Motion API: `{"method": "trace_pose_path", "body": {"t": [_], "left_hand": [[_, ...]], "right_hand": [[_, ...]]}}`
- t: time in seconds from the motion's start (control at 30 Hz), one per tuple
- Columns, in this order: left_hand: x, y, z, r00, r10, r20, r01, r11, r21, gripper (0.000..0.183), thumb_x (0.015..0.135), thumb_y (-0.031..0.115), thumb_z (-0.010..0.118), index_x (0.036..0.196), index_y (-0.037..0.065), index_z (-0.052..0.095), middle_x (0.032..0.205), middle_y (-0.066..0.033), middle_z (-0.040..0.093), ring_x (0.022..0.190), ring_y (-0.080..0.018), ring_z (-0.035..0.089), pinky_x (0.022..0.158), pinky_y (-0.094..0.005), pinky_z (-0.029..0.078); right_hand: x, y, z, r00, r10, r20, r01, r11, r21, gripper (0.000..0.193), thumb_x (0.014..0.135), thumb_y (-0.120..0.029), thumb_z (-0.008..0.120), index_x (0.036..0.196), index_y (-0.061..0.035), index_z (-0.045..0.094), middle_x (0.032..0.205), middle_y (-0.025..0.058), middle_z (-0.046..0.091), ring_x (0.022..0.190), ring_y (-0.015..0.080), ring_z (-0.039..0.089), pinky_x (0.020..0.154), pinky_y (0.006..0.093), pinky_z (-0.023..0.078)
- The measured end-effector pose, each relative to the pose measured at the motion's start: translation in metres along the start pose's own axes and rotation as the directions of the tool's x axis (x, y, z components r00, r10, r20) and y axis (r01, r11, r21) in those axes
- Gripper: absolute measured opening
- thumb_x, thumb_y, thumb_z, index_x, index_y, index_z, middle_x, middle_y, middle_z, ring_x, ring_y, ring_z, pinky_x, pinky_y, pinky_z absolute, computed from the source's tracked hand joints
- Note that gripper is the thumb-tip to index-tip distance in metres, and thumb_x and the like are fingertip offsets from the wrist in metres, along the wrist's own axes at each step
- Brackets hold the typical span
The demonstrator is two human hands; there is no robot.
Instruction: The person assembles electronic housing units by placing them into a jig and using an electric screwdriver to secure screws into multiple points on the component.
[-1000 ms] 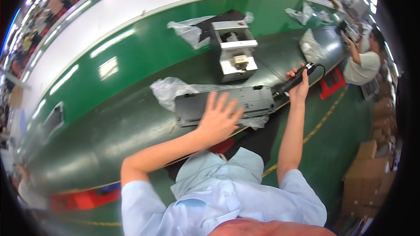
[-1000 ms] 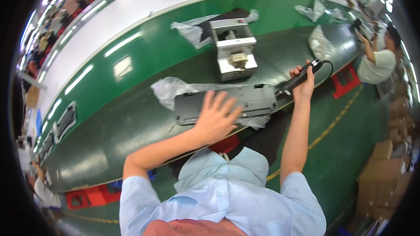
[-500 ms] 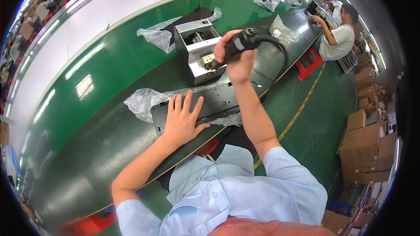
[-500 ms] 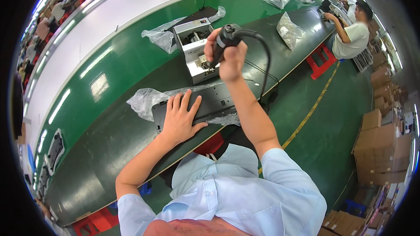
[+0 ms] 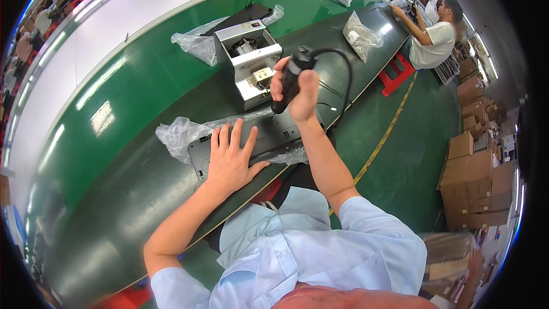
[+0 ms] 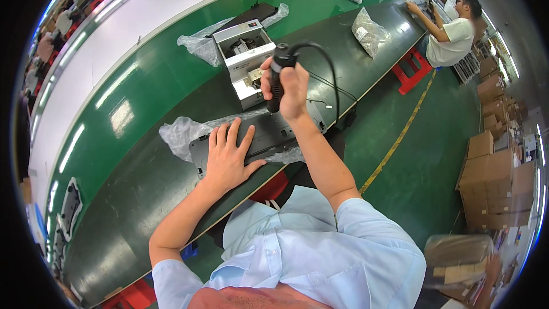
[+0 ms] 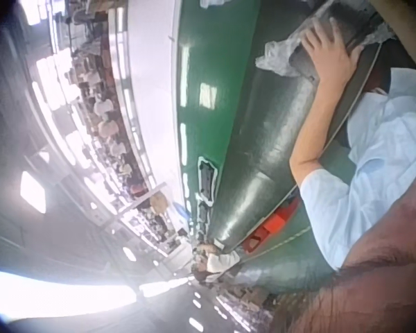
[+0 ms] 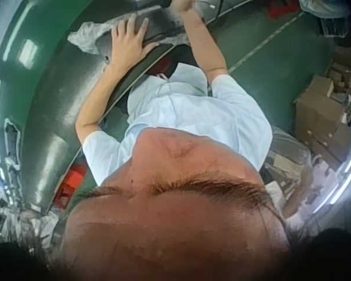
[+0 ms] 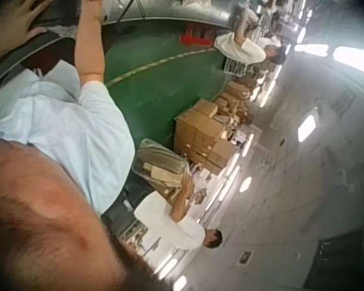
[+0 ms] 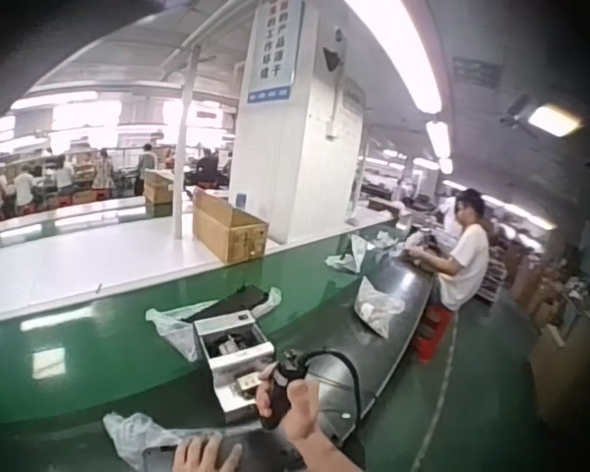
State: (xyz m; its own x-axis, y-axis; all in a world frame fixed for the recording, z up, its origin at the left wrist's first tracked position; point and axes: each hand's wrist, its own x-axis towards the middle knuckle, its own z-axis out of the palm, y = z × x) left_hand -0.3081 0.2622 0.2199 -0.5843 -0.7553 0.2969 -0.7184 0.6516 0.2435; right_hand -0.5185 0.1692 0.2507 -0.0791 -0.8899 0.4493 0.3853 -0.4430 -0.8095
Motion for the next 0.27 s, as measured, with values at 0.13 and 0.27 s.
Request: {"method": "trace_pose_path", "body": {"t": [0.13, 0.27], "left_hand": [[0.0008, 0.0015, -0.0007, 1.0, -0.016, 0.004, 0.016, 1.0, -0.011, 0.08, 0.08, 0.054, 0.077, 0.142, 0.007, 0.059, 0.146, -0.0257, 0.047, 0.13, -0.0448, 0.044, 0.113, -0.0581, 0.031], [0.0001, 0.0008, 0.0003, 1.0, -0.012, 0.013, 0.013, 1.0, -0.006, 0.08, 0.081, 0.055, 0.076, 0.143, 0.008, 0.058, 0.146, -0.0258, 0.046, 0.131, -0.0447, 0.043, 0.114, -0.0578, 0.031]], "right_hand": [[0.0009, 0.0049, -0.0048, 0.999, 0.034, 0.014, -0.034, 0.999, -0.012, 0.071, 0.097, -0.068, 0.056, 0.104, 0.0029, 0.057, 0.068, 0.0082, 0.059, 0.054, 0.0115, 0.054, 0.049, 0.0244, 0.044], [0.0004, 0.0094, -0.0093, 0.995, 0.068, 0.078, -0.069, 0.997, 0.021, 0.073, 0.095, -0.071, 0.056, 0.104, 0.0019, 0.058, 0.067, 0.0082, 0.059, 0.053, 0.0119, 0.054, 0.049, 0.0244, 0.044]]}}
